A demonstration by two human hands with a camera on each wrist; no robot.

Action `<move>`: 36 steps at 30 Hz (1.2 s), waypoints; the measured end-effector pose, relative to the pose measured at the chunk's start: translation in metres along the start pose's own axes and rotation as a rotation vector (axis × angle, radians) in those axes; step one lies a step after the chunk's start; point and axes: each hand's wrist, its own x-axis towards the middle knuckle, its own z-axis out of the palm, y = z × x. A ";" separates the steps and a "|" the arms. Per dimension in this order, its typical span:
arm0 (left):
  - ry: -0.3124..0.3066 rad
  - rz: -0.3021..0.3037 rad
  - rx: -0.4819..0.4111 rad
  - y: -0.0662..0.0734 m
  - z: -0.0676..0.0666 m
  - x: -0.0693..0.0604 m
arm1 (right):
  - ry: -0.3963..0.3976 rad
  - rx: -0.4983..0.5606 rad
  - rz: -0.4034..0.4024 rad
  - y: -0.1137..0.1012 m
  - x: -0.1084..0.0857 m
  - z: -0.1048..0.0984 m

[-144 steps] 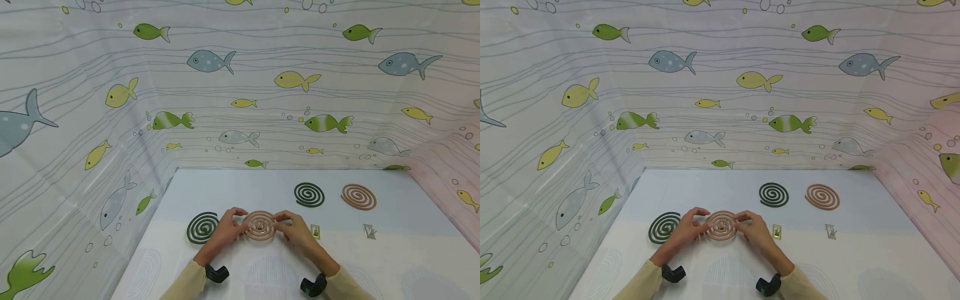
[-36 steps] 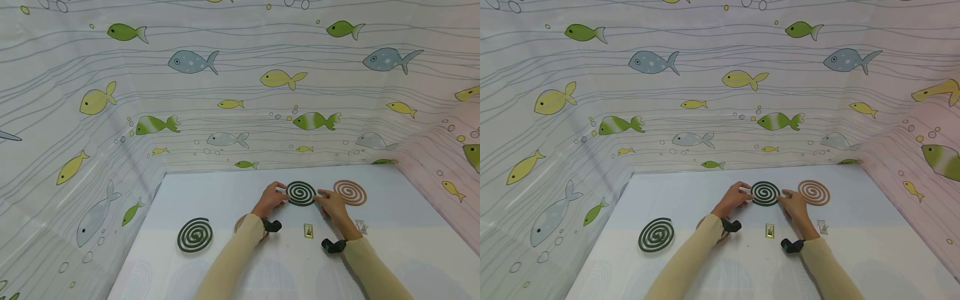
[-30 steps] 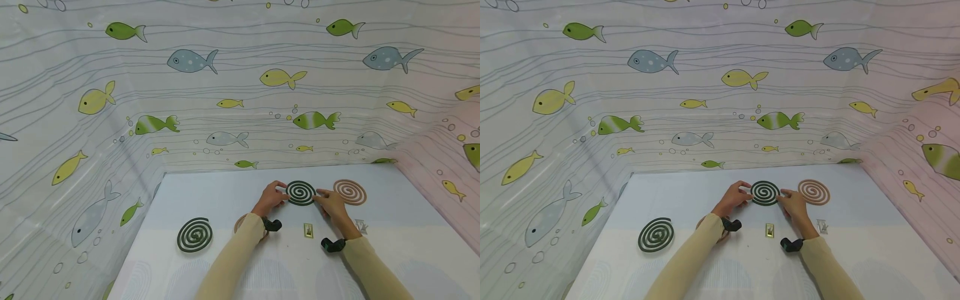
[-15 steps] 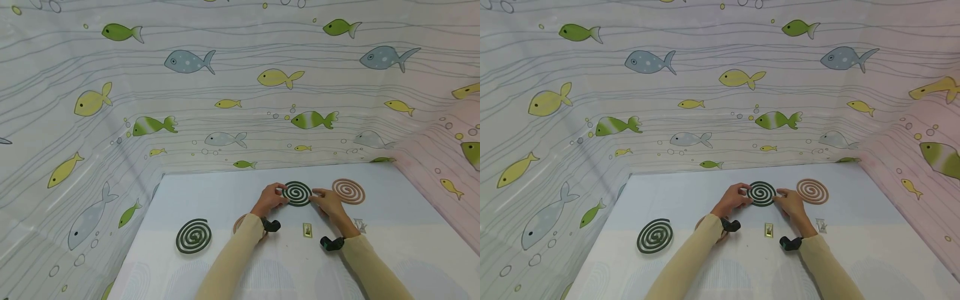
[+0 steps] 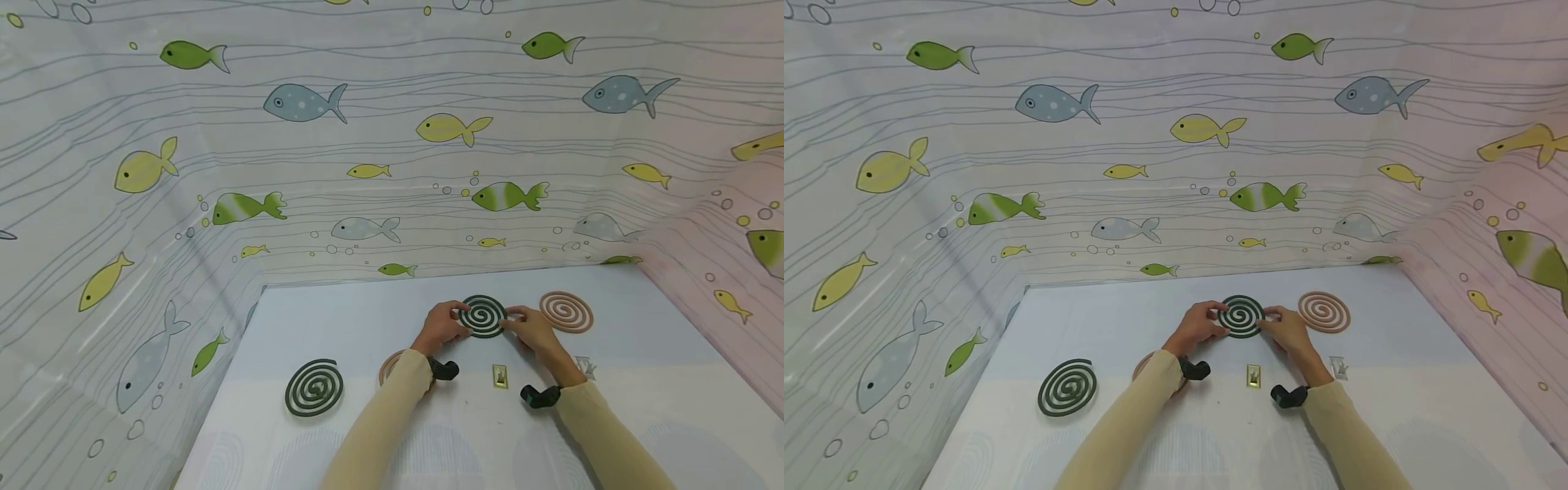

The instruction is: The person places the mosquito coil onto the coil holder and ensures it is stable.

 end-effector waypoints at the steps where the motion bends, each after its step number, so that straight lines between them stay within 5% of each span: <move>1: -0.002 0.004 0.000 0.000 -0.001 0.000 | -0.001 0.022 -0.010 0.001 0.001 0.000; 8: -0.035 0.032 -0.076 -0.003 -0.006 0.000 | -0.050 0.213 -0.053 0.004 0.003 0.003; 18: -0.099 0.031 -0.187 -0.008 -0.019 0.002 | -0.081 0.325 -0.044 0.010 0.002 -0.003; 36: -0.131 0.056 -0.272 -0.008 -0.019 -0.004 | -0.126 0.355 -0.070 0.010 -0.008 -0.009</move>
